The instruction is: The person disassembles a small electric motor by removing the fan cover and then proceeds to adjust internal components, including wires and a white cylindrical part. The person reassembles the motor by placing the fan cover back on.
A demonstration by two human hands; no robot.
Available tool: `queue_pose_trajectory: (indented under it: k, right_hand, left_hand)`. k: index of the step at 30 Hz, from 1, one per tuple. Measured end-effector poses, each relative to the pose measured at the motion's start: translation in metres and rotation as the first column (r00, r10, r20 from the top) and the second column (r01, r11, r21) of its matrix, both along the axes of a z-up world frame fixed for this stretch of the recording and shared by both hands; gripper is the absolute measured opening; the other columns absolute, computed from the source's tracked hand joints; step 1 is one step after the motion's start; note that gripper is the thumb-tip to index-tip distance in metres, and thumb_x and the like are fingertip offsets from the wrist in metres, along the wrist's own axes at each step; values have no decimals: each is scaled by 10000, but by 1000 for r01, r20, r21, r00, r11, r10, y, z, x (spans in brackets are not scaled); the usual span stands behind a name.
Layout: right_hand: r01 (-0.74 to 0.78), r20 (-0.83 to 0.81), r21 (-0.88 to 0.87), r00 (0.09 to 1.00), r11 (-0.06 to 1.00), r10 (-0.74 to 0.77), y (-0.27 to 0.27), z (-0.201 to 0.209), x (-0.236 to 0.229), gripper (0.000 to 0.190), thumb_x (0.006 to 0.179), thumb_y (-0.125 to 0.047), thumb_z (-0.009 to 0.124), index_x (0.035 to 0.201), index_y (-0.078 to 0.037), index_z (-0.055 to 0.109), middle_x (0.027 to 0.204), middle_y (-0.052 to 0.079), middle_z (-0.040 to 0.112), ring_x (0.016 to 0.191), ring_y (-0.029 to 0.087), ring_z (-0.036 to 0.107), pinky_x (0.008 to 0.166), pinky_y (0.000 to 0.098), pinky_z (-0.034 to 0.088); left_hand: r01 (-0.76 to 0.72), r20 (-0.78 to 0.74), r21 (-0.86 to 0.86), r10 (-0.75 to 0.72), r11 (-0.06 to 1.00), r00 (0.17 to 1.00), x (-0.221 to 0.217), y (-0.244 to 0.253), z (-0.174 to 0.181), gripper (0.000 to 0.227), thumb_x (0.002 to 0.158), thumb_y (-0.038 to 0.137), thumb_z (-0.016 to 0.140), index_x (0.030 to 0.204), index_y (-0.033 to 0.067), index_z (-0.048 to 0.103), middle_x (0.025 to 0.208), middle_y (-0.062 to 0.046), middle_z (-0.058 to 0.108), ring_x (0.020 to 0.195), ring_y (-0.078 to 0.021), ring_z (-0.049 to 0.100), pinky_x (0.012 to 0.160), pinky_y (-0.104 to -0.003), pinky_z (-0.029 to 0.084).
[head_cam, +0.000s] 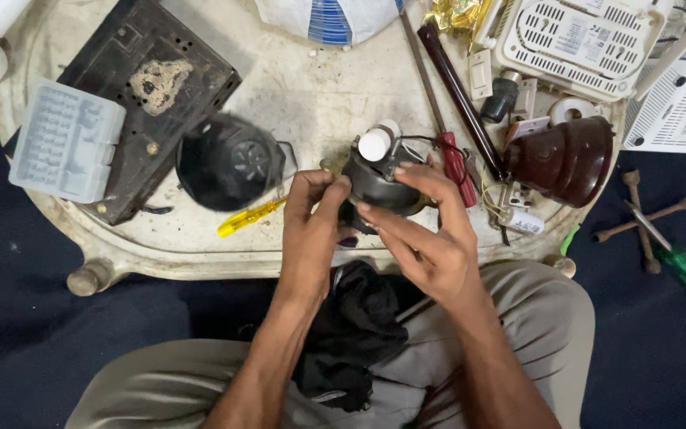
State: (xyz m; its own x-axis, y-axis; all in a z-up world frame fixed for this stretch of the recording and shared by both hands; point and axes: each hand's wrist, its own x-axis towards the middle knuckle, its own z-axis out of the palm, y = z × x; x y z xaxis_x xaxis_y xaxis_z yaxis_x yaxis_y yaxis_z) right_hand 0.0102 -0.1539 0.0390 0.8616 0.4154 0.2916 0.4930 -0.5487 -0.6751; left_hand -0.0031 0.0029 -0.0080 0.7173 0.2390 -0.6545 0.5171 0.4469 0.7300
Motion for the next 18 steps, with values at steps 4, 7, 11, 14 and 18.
queue_pose_trajectory:
  k: [4,7,11,14,18]
  right_hand:
    - [-17,-28,44,999,999,18,-2,0,-1,289,789,-4,889,1038,-121,800,1285,131,585,1312,348,604,1178,492,472]
    - [-15,-41,51,999,999,17,-5,-2,-2,217,775,-13,891,939,-90,770,1257,131,590,1304,354,600,1183,514,445]
    - [25,-162,150,987,988,-1,-14,1,-4,246,769,48,804,962,-75,714,1262,135,602,1302,324,614,1167,460,468]
    - [234,-358,395,930,888,-85,-13,-6,-1,341,908,44,748,1196,-76,610,1352,139,549,1351,291,603,1209,406,492]
    - [282,-305,298,933,912,-189,-15,-14,-2,557,955,-1,775,1426,-41,482,1471,166,468,1394,282,545,1214,400,482]
  left_hand:
    - [-6,216,86,-13,996,976,-2,2,-18,212,976,94,677,1165,23,611,1083,-79,625,954,-128,563,761,-265,483]
    - [-64,160,-164,90,984,983,-2,2,-27,210,931,49,600,1141,56,592,1084,-59,663,926,-118,627,743,-268,559]
    - [-52,248,-232,111,971,962,1,5,-33,221,962,-8,551,1178,31,581,1119,-76,669,949,-107,623,805,-252,542]
    - [-35,243,-264,101,964,965,2,5,-33,220,978,-9,542,1192,36,564,1117,-65,658,890,-103,597,710,-250,499]
    - [27,269,-144,13,989,963,-2,2,-29,233,1028,9,534,1259,36,552,1186,-64,654,913,-94,572,721,-238,464]
